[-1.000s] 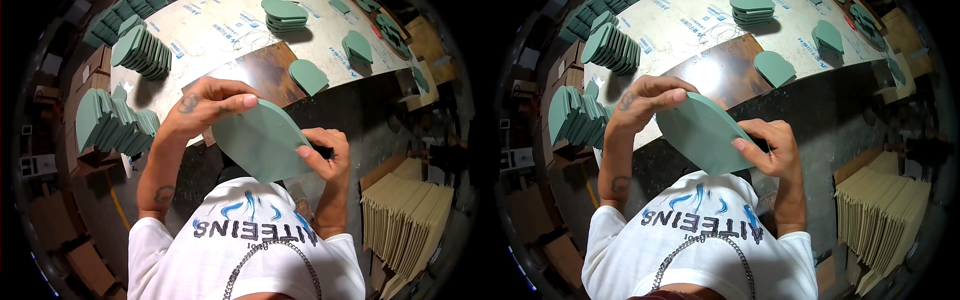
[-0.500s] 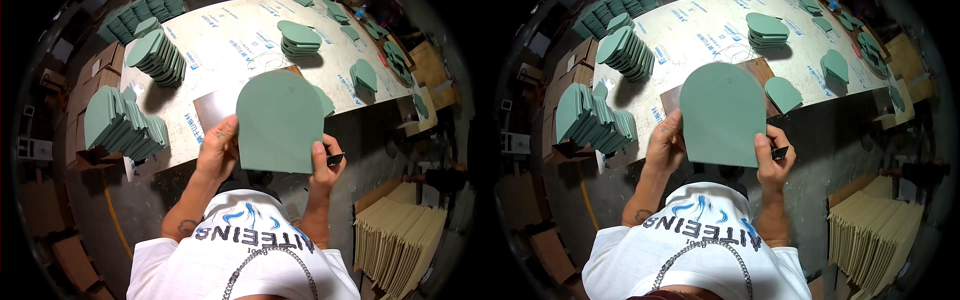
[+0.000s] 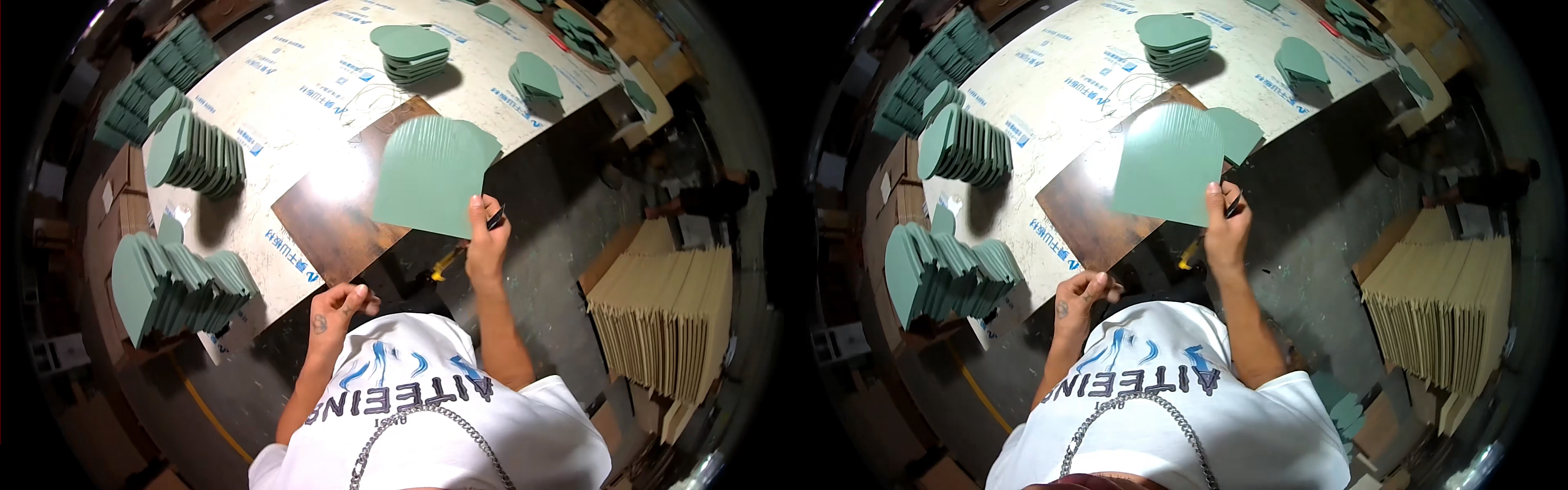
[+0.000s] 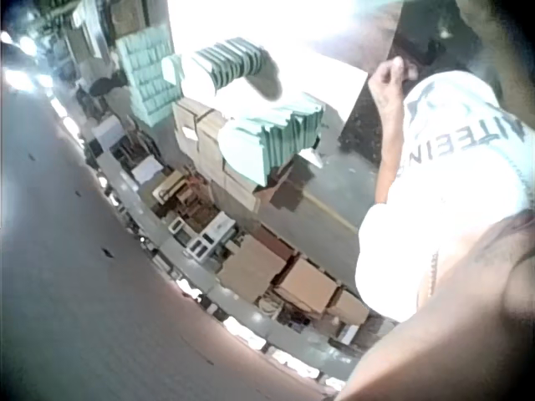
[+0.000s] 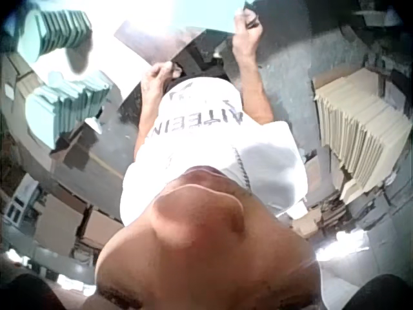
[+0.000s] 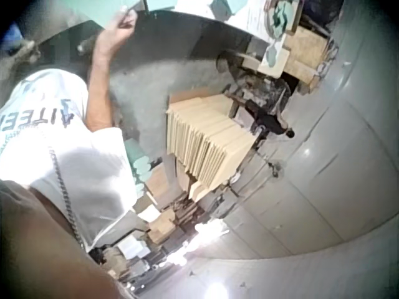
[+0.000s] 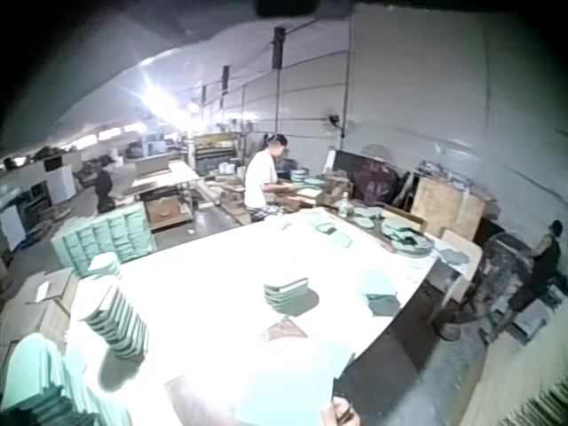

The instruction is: Trimming the edges of green foam pads using a utility knife on a wooden work surface.

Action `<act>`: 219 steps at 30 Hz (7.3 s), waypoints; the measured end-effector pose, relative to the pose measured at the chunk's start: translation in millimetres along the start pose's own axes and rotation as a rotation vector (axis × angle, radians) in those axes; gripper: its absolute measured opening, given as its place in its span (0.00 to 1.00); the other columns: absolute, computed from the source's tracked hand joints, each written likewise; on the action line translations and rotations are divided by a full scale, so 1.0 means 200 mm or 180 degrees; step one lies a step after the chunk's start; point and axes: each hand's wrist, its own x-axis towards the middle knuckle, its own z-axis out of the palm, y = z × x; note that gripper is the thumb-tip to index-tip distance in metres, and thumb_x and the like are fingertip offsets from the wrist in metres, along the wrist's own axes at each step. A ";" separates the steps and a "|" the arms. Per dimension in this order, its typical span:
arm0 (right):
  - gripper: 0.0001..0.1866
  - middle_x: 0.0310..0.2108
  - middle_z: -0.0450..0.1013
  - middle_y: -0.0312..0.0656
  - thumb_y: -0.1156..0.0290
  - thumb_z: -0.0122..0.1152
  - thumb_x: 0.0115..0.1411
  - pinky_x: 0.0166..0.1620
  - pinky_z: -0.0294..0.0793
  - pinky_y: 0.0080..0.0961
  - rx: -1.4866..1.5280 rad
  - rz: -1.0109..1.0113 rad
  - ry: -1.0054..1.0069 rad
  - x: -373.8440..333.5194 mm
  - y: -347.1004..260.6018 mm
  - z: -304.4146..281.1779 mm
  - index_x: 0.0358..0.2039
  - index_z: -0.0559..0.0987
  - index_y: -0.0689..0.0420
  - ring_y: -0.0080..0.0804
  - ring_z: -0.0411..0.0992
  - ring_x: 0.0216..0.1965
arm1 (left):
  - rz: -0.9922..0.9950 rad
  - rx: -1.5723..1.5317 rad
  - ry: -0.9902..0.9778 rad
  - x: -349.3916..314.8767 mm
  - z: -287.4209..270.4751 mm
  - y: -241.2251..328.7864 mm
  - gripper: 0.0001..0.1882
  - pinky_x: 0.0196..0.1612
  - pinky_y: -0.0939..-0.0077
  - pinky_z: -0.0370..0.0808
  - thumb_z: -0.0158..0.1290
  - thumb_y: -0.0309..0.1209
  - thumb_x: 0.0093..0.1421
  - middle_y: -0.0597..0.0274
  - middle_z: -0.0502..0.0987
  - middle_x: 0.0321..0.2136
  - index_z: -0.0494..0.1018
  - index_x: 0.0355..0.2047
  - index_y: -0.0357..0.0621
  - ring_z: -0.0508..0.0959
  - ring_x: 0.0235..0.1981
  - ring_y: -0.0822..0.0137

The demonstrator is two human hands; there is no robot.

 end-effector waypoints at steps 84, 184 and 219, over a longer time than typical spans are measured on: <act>0.17 0.25 0.71 0.35 0.60 0.48 0.76 0.22 0.64 0.17 -0.0211 0.2099 -0.0159 -0.83 0.91 -0.05 0.51 0.76 0.61 0.17 0.65 0.19 | 0.2075 0.4512 0.0461 1.30 -0.31 -0.55 0.38 0.64 0.39 0.63 0.61 0.48 0.62 0.35 0.64 0.65 0.65 0.66 0.40 0.66 0.64 0.37; 0.25 0.37 0.75 0.37 0.63 0.74 0.57 0.32 0.80 0.30 -0.3497 -0.0767 -0.0865 -0.08 1.16 0.04 0.56 0.84 0.46 0.30 0.77 0.31 | 0.3348 0.4672 -0.0024 1.59 -0.28 -0.78 0.21 0.60 0.48 0.72 0.49 0.39 0.72 0.47 0.70 0.59 0.72 0.62 0.49 0.69 0.59 0.48; 0.25 0.34 0.72 0.32 0.66 0.73 0.62 0.33 0.66 0.17 -0.1356 0.0552 0.0007 -0.25 1.29 -0.15 0.58 0.80 0.58 0.18 0.66 0.31 | 0.2960 0.4959 -0.2683 1.51 -0.26 -0.59 0.54 0.74 0.30 0.39 0.53 0.81 0.40 0.56 0.59 0.72 0.66 0.68 0.80 0.54 0.74 0.44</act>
